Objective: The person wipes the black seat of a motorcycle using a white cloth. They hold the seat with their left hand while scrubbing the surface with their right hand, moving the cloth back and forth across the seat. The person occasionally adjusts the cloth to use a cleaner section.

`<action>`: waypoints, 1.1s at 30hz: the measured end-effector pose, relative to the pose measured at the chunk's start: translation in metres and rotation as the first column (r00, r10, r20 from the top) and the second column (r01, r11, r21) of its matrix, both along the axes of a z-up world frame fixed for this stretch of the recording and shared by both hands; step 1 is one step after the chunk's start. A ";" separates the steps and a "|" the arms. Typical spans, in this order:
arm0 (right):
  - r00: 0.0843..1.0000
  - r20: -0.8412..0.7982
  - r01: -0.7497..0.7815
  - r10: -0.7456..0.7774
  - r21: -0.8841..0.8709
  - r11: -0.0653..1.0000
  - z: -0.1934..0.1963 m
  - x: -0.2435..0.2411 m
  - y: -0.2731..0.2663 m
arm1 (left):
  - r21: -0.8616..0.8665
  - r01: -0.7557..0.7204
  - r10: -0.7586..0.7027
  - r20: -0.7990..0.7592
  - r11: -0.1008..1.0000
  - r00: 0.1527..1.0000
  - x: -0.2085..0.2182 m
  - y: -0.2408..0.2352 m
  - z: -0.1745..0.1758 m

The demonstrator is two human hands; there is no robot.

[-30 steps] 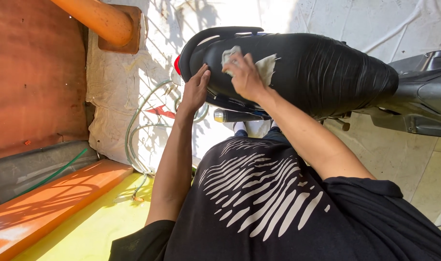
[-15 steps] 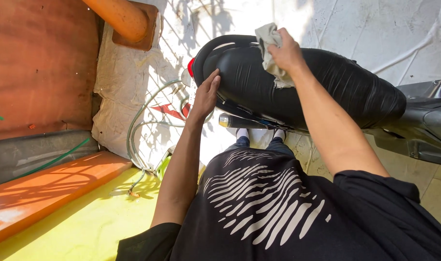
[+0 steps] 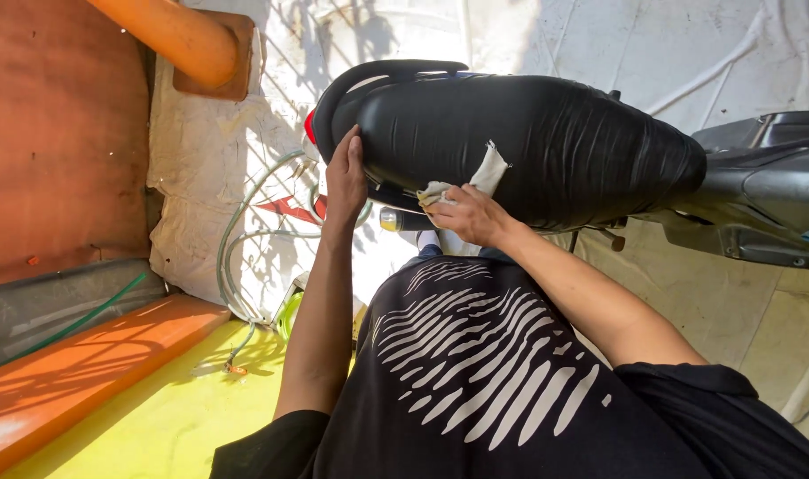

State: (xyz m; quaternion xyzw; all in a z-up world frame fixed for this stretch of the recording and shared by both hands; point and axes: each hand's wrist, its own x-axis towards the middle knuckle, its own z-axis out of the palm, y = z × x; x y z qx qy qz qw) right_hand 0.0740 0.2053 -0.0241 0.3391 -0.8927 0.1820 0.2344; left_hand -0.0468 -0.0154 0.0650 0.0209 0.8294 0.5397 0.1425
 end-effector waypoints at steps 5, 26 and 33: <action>0.982 0.097 0.148 -0.163 0.148 0.978 -0.017 0.097 0.101 | -0.075 -0.027 0.015 -0.157 0.997 0.988 0.007 0.013 -0.039; 0.608 0.486 0.738 -0.628 -0.053 0.673 -0.018 0.047 0.161 | -0.582 0.340 -0.609 -0.360 0.739 0.707 0.083 0.226 -0.091; 0.645 0.249 0.732 -0.722 0.071 0.678 -0.044 0.032 0.163 | -0.805 0.251 -0.717 -0.279 0.537 0.639 0.090 0.230 -0.083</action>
